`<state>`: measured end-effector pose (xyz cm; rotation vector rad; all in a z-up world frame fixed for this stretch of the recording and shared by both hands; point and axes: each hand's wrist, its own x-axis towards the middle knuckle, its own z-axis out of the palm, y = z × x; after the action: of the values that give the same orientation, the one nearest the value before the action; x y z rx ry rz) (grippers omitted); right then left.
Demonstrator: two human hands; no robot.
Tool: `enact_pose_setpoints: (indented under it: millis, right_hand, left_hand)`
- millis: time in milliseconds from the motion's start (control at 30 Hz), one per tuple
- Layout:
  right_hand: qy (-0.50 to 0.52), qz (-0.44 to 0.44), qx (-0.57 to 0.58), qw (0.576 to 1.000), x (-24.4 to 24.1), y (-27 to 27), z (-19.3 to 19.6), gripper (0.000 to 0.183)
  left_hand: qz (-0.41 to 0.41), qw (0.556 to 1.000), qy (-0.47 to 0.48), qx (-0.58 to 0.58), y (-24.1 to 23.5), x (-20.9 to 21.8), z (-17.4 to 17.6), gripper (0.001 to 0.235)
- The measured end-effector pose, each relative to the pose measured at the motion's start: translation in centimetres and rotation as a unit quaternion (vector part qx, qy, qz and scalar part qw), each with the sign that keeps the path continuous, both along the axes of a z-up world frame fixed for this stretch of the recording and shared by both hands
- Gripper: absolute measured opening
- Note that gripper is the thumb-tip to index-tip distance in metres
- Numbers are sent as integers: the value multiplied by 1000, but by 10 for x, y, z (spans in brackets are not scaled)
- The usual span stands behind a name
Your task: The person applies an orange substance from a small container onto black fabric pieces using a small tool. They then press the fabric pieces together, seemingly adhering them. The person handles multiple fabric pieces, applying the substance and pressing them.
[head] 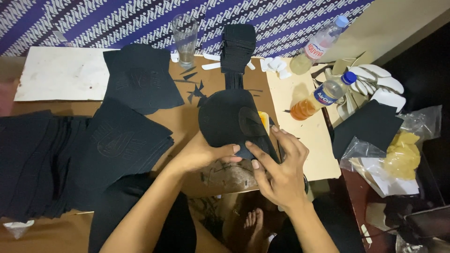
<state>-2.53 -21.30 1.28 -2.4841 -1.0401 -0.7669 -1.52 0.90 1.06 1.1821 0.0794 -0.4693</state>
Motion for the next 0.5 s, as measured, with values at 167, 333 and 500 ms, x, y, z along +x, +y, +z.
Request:
enact_pose_setpoints:
  millis: [167,333,500]
  right_hand:
    - [-15,6,3,1000,-2,0,0,33]
    - [-20,3,7,1000,-3,4,5,32]
    - [-30,16,23,999,-4,1,4,28]
  left_hand:
    - [9,1000,13,-4,2,1,6,63]
    - [28,999,8,-26,0,-1,3,66]
    - [24,999,-22,-35,1,0,0,72]
